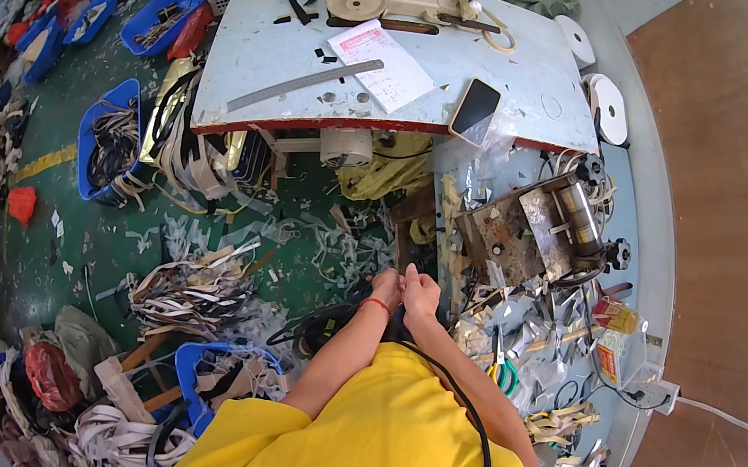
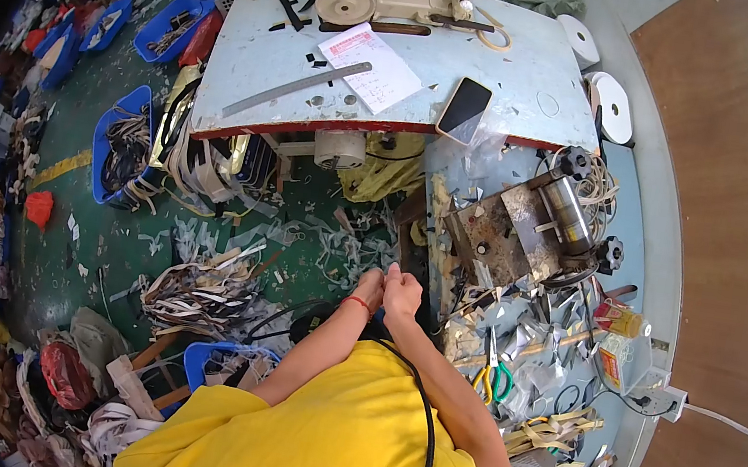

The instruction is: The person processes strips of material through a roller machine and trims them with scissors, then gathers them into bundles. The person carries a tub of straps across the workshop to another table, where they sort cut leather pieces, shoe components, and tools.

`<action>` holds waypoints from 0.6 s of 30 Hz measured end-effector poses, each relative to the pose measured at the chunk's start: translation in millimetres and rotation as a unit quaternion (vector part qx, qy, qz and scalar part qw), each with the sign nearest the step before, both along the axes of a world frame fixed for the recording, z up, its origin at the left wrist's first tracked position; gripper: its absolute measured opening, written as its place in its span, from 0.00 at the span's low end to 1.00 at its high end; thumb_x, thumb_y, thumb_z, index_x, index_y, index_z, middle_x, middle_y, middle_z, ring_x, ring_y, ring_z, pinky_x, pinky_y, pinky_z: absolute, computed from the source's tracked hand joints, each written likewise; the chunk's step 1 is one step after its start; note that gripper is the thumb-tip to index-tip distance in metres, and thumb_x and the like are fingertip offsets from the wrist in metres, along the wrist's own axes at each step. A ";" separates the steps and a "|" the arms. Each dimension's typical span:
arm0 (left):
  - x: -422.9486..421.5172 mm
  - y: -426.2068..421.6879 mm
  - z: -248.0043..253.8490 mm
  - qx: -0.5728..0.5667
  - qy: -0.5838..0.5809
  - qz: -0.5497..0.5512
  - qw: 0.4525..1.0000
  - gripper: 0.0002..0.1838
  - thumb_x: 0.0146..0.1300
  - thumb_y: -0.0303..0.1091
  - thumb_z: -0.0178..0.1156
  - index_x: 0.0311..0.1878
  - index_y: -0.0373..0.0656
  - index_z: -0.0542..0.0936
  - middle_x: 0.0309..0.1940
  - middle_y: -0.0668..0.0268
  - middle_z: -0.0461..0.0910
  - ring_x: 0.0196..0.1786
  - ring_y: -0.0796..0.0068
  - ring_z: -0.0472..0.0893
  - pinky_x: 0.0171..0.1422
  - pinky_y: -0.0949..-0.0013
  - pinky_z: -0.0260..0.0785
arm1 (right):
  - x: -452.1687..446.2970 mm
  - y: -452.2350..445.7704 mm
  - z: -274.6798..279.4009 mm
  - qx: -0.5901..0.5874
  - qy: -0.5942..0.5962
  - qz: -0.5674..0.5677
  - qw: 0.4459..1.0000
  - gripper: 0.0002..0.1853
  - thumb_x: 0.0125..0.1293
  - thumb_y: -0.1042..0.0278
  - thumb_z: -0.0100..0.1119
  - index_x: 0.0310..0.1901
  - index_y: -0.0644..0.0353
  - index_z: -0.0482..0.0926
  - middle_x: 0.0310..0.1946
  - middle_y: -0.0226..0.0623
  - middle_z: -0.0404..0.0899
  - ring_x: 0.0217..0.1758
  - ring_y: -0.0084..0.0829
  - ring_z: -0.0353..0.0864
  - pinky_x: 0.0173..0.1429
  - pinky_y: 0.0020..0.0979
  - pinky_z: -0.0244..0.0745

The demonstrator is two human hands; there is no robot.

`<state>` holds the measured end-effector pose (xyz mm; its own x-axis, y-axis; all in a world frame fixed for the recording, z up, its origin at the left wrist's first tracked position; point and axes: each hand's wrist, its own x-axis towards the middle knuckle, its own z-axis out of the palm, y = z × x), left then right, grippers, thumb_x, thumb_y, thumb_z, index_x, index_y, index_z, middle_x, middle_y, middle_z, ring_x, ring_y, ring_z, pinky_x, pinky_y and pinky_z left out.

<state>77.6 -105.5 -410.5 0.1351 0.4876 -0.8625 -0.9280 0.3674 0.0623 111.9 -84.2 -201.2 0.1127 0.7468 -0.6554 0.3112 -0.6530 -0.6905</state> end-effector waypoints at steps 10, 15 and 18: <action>-60.5 -3.7 92.8 -0.055 0.234 -0.044 0.970 0.10 0.61 0.38 0.47 0.27 0.45 0.71 0.17 0.69 0.65 0.16 0.73 0.64 0.19 0.72 0.57 | -0.5 27.1 155.0 0.293 -0.089 0.209 0.929 0.15 0.63 0.61 0.51 0.26 0.65 0.69 0.18 0.53 0.68 0.22 0.51 0.71 0.27 0.39 0.65; -94.0 50.3 149.9 0.068 0.443 -0.187 0.874 0.16 0.64 0.44 0.47 0.33 0.40 0.76 0.19 0.68 0.71 0.20 0.78 0.71 0.22 0.73 0.66 | 135.1 -23.5 105.6 0.279 -0.292 0.311 0.861 0.14 0.60 0.57 0.54 0.31 0.62 0.73 0.33 0.47 0.75 0.32 0.49 0.76 0.33 0.43 0.72; -92.8 69.1 246.7 0.196 0.486 -0.233 0.819 0.16 0.66 0.40 0.45 0.40 0.37 0.75 0.29 0.69 0.73 0.29 0.80 0.74 0.35 0.76 0.68 | 205.7 -69.7 97.6 0.073 -0.467 0.317 0.823 0.20 0.56 0.56 0.58 0.42 0.64 0.72 0.48 0.49 0.69 0.45 0.49 0.73 0.43 0.41 0.73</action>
